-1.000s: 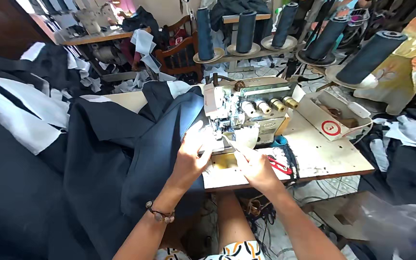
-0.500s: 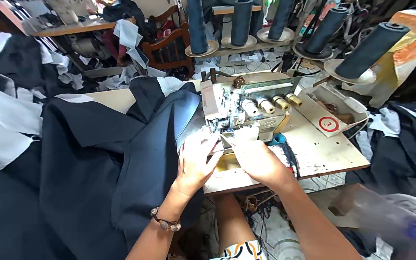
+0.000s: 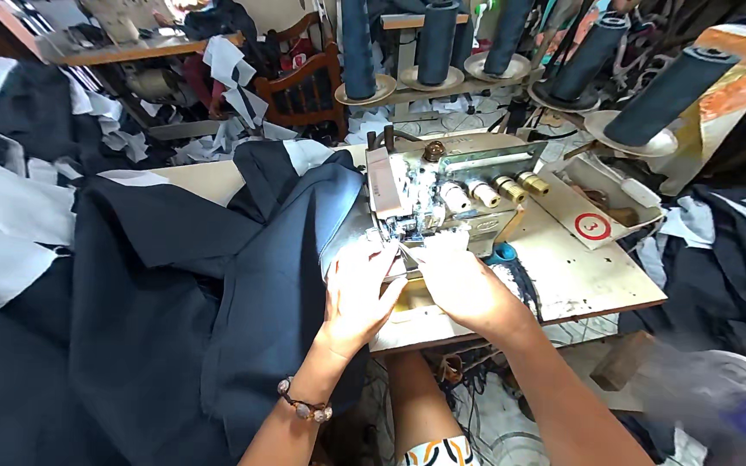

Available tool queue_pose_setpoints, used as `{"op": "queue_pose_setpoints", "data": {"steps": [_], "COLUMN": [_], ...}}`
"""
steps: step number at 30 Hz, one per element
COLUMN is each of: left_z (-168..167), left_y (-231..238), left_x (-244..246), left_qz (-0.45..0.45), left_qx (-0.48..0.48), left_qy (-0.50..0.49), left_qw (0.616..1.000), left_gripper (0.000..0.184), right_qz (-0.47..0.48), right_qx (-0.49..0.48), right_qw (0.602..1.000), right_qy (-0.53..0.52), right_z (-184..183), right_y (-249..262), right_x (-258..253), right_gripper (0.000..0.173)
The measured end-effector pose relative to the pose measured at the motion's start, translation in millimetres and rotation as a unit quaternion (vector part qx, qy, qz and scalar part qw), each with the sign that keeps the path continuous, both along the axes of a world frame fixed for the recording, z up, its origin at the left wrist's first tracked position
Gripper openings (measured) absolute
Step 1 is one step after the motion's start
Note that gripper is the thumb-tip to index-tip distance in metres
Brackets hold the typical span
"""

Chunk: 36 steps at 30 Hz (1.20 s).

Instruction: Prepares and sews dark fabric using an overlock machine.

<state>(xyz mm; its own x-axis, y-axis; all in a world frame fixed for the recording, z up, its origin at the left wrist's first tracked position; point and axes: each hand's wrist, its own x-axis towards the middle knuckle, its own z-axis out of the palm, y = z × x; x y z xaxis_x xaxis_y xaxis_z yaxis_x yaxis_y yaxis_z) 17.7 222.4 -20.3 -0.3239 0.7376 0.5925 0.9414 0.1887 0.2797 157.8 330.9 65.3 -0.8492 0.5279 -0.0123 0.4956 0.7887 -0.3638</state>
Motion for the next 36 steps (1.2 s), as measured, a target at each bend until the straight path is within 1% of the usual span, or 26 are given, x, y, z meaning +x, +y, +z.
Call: {"op": "queue_pose_setpoints", "data": {"steps": [3,8,12,15,23,31,36], "left_z": [-0.9,-1.4,-2.4,-3.1,-3.6,-4.1,-5.0], "left_y": [0.2,0.3,0.2,0.1,0.0,0.0,0.4], "left_x": [0.4,0.4,0.0,-0.1,0.7,0.7,0.6], "left_qz": [0.003,0.003,0.003,0.003,0.007,0.007,0.008], "left_qx": [0.002,-0.001,0.002,0.012,0.005,0.014,0.017], "left_qy": [0.004,0.003,0.007,0.015,0.007,0.013,0.018], "left_qw": [1.000,1.000,1.000,1.000,1.000,1.000,1.000], "left_gripper": [0.045,0.045,0.045,0.045,0.046,0.045,0.045], "right_qz": [0.008,0.007,0.009,0.003,0.008,0.019,0.006], "right_qx": [0.013,0.013,0.018,0.007,0.015,0.043,0.016], "right_qw": [1.000,1.000,1.000,1.000,1.000,0.999,1.000], "right_qy": [0.001,-0.007,0.003,-0.004,-0.013,0.023,-0.008], "right_z": [-2.4,-2.5,-3.6,-0.1,-1.9,-6.8,-1.1], "right_y": [1.2,1.5,1.7,0.6,1.7,1.0,0.3], "right_x": [-0.7,-2.7,-1.6,-0.8,-3.3,0.5,-1.9], "right_gripper": [0.023,0.027,0.026,0.027,0.027,0.023,0.025]}}
